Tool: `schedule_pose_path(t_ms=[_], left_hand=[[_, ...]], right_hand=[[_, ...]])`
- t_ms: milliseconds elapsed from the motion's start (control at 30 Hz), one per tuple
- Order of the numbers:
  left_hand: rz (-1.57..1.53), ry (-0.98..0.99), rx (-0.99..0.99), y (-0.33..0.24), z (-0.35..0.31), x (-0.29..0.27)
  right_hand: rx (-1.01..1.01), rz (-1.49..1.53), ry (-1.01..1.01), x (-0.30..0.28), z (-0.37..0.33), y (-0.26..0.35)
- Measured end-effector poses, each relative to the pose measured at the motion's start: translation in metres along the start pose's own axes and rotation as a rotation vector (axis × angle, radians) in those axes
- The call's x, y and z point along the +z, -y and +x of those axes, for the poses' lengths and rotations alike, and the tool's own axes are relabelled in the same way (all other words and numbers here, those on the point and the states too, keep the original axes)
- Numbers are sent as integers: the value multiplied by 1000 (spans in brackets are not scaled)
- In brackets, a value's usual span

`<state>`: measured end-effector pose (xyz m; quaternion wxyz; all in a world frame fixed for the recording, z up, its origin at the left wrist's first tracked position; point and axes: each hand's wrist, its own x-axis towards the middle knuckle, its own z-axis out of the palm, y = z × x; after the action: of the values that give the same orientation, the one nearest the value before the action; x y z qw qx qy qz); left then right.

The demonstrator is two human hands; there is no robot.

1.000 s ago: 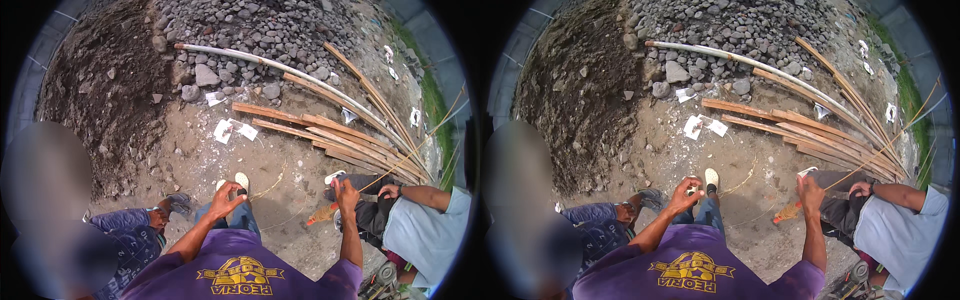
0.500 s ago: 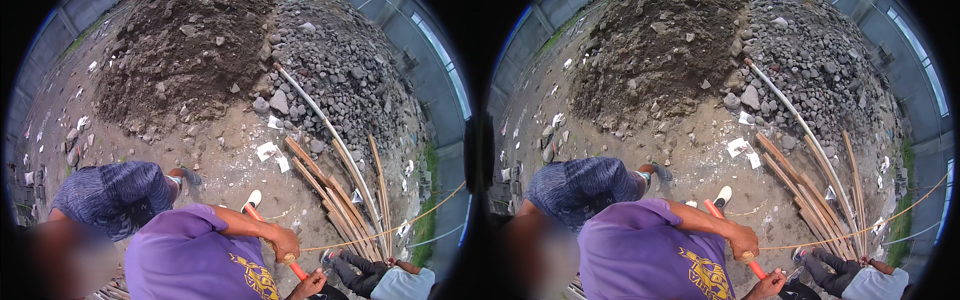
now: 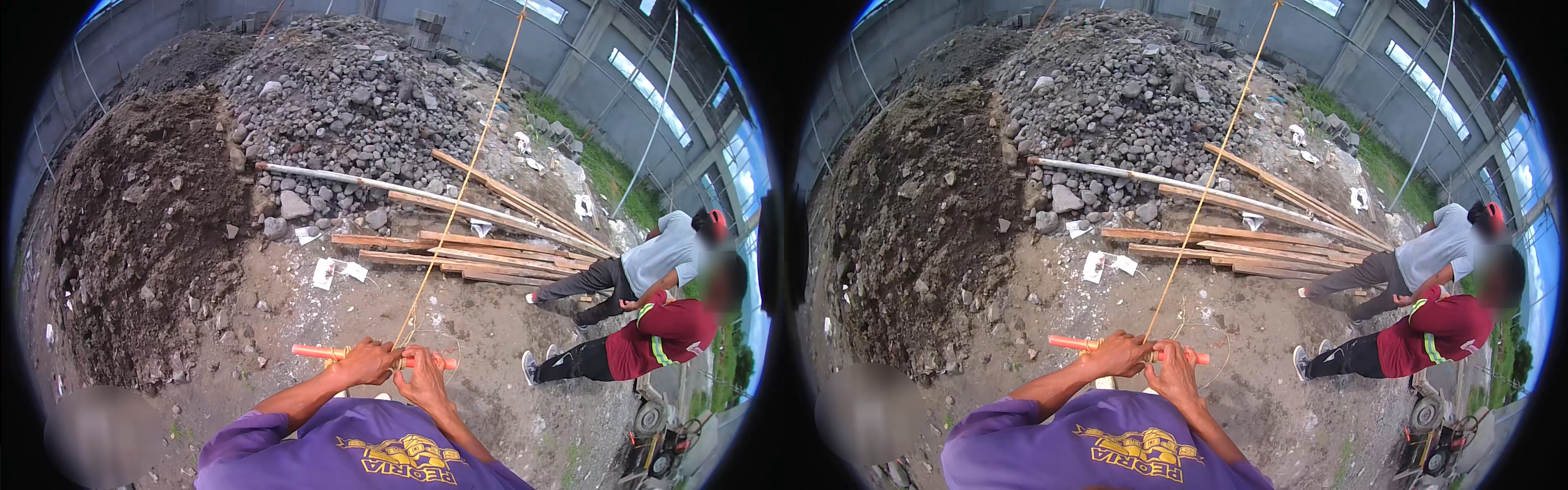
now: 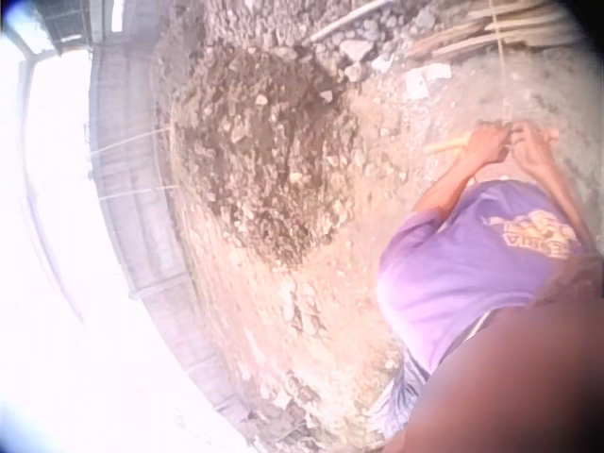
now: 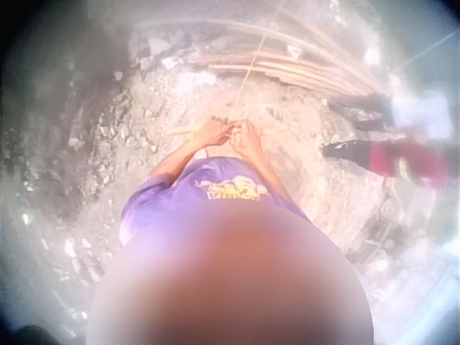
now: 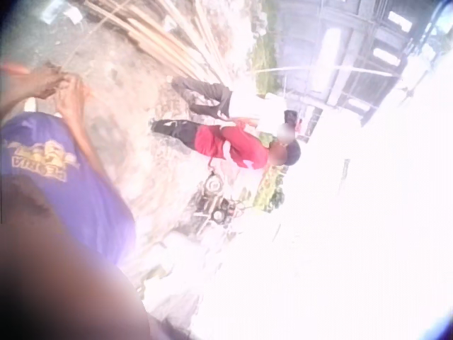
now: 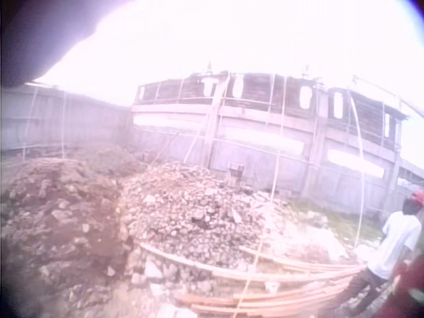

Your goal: The person stands on an unfinished construction floor holding a red handle wrapped with rope, keeping a long rope line taut that extends across the site toward another worker. They adjust their grip and reposition the handle while maintaining tension on the line.

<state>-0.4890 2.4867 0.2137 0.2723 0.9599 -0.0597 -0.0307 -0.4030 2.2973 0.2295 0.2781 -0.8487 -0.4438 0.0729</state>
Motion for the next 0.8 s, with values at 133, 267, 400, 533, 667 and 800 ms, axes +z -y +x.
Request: schedule_pose_path(t_ms=[133, 267, 400, 533, 667, 800], left_hand=[[-229, 133, 93, -26, -20, 3], [153, -25, 137, -66, -29, -14], [413, 33, -81, -90, -36, -24], [270, 137, -220, -101, -41, -3], [322, 114, -159, -109, -52, 20], [350, 137, -119, -108, -79, 20]], right_hand=[[155, 128, 83, 9, -41, -28], [143, 115, 39, -4, -83, -28], [137, 175, -49, -20, -110, -32], [64, 229, -46, -11, -128, -30], [-16, 134, -194, 20, -146, -17], [-94, 144, -331, 42, -171, 9]])
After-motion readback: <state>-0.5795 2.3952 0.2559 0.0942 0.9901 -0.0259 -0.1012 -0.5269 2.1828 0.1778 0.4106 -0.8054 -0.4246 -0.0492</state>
